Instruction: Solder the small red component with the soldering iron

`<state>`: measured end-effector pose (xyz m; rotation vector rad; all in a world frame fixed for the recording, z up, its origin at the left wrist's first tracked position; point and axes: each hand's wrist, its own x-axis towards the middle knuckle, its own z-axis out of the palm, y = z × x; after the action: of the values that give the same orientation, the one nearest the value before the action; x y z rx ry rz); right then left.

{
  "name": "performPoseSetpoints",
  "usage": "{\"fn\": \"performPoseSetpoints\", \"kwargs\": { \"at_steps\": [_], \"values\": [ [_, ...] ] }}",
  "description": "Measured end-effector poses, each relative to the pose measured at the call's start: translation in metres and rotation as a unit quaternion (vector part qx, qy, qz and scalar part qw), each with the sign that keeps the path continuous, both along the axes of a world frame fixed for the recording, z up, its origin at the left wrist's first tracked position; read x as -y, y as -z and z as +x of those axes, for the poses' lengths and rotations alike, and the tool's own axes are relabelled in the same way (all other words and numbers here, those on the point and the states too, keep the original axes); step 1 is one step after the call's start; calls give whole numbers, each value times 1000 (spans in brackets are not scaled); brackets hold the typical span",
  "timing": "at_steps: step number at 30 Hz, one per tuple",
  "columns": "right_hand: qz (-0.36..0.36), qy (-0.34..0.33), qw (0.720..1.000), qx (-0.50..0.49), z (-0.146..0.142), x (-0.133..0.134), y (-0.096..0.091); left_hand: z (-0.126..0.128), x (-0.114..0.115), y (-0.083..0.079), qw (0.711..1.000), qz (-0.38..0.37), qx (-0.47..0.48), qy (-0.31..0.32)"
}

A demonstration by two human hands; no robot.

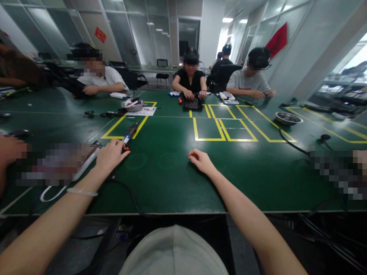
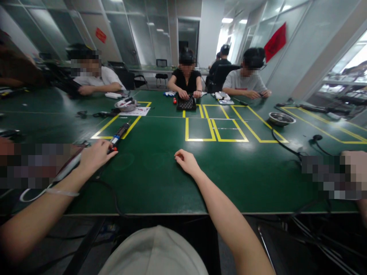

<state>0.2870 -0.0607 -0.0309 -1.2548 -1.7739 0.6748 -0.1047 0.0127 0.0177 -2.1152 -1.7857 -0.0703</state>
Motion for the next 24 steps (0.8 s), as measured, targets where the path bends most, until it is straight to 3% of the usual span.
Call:
{"fn": "performPoseSetpoints", "kwargs": {
  "at_steps": [7, 10, 12, 14, 19, 21, 24],
  "values": [
    [-1, 1, 1000, 11, -1, 1, -2, 10, -9, -10, 999, 20, 22, -35],
    [-4, -1, 1000, 10, -2, 1, -2, 39, -8, -18, 992, -2, 129, 12],
    [-10, -4, 1000, 1, -2, 2, -2, 70, -2, -20, 958, -88, 259, 86],
    [-19, -11, 1000, -19, -2, 2, -3, 107, 7, -18, 905, -163, 355, 171],
    [-73, -47, 992, -93, -3, 0, -5, 183, 29, 0, 798, -279, 452, 285],
    [-90, -55, 988, -110, -3, -2, -5, 197, 33, 8, 776, -287, 466, 313],
    [-103, -61, 986, -118, -2, -6, -2, 201, 35, 17, 778, -276, 449, 340]
  ]
}}
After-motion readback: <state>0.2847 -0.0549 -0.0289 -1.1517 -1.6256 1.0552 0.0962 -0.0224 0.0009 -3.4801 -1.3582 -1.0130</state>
